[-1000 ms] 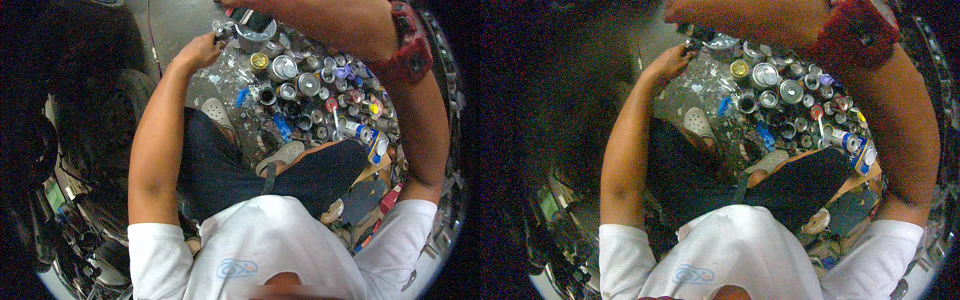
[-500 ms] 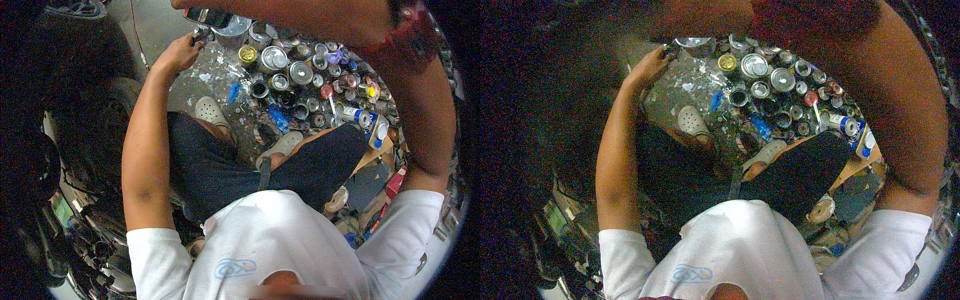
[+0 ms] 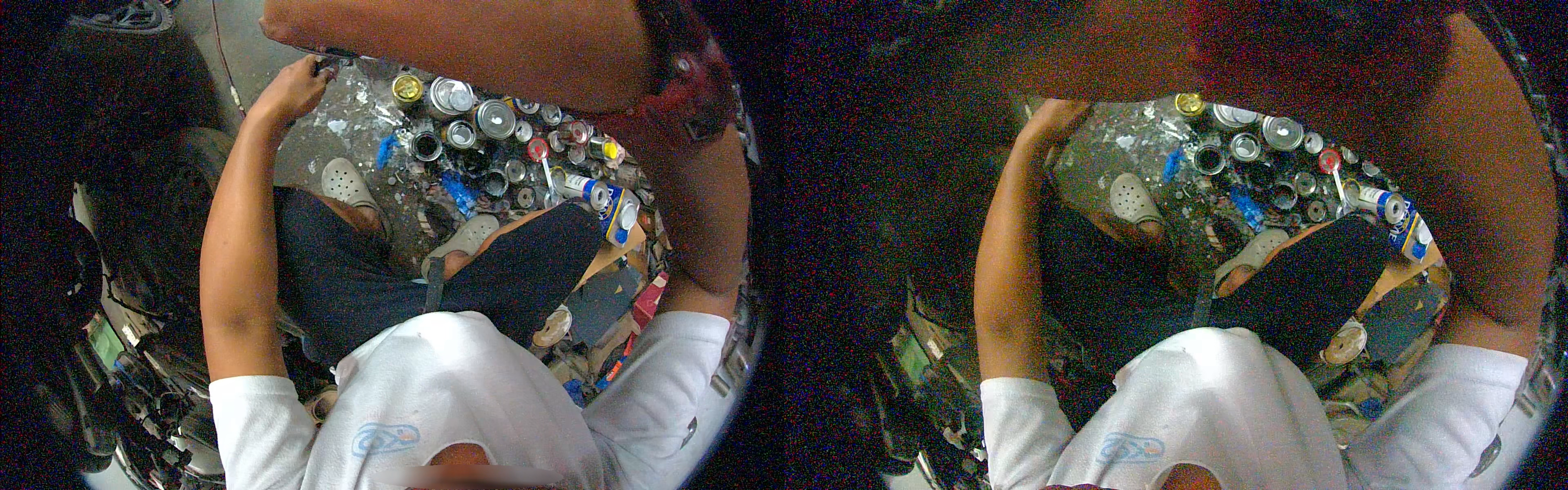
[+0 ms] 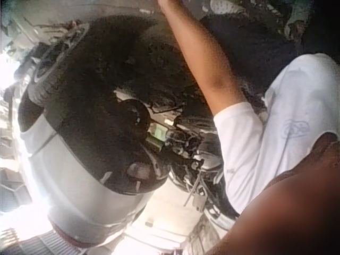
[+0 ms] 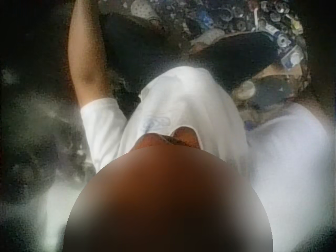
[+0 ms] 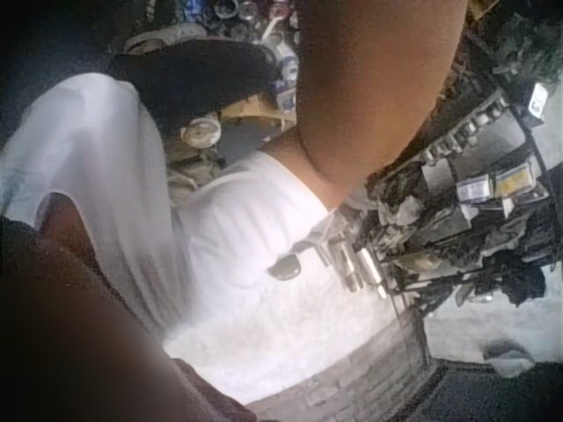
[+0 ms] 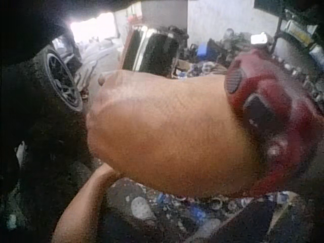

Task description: The person sits on the floor and pours paint from several cans into a small metal container. They then use a putty knife to stir the mixture thoroughly.

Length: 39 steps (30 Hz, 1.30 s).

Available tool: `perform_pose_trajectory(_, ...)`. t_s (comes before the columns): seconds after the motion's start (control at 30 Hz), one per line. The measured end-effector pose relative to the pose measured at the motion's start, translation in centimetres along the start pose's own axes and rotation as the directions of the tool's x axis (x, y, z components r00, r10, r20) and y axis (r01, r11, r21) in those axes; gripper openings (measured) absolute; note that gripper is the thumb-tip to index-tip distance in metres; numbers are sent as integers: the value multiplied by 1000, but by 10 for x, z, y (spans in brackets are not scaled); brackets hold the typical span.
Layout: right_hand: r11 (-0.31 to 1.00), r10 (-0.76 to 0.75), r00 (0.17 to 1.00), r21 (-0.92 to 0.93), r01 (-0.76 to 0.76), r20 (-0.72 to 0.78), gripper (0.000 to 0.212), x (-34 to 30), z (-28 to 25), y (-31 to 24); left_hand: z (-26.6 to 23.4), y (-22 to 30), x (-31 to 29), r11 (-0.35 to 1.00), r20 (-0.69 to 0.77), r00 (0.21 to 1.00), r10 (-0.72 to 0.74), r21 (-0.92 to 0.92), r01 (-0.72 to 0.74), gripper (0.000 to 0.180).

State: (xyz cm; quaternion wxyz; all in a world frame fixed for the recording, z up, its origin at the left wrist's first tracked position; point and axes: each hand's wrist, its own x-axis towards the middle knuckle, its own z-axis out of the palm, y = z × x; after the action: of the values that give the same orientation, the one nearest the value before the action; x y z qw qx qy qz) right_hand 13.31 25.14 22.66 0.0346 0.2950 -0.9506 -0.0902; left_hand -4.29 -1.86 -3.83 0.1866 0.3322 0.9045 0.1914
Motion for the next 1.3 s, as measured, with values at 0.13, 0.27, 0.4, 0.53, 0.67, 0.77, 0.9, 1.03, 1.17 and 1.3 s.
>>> perform_pose_trajectory(0.13,999,1,1000,39,-1,-14,40,13,5,-4,1,1,-6,1000,-13,1000,-5,-28,4,50)
perform_pose_trajectory(0.27,997,12,999,82,-8,-47,43,28,10,-3,-6,8,-6,996,59,995,-84,-12,85,50)
perform_pose_trajectory(0.4,988,43,995,149,-29,-91,47,42,15,1,-7,6,-1,985,125,978,-169,32,167,49)
perform_pose_trajectory(0.53,956,144,978,277,-98,-149,51,49,21,12,0,-5,0,997,51,996,-70,-30,72,45)
perform_pose_trajectory(0.67,811,387,898,541,-224,-207,54,38,41,33,-1,-14,-6,986,6,996,-92,-142,92,42)
perform_pose_trajectory(0.77,622,624,749,722,-303,-224,60,20,84,49,-10,-15,-16,935,53,976,-213,-280,219,39)
perform_pose_trajectory(0.9,325,912,321,927,-187,-255,60,24,200,39,-30,-21,-32,919,43,958,-282,-276,283,37)
perform_pose_trajectory(1.03,132,927,376,950,-282,-18,71,68,314,-9,-45,-32,-44,936,-69,959,-274,-248,250,38)
perform_pose_trajectory(1.17,318,791,599,920,-230,-124,64,125,398,-62,-49,-40,-55,951,-175,948,-266,-209,229,37)
perform_pose_trajectory(1.3,381,670,741,837,-392,43,65,139,447,-79,-51,-41,-60,909,-53,935,-351,-258,327,34)
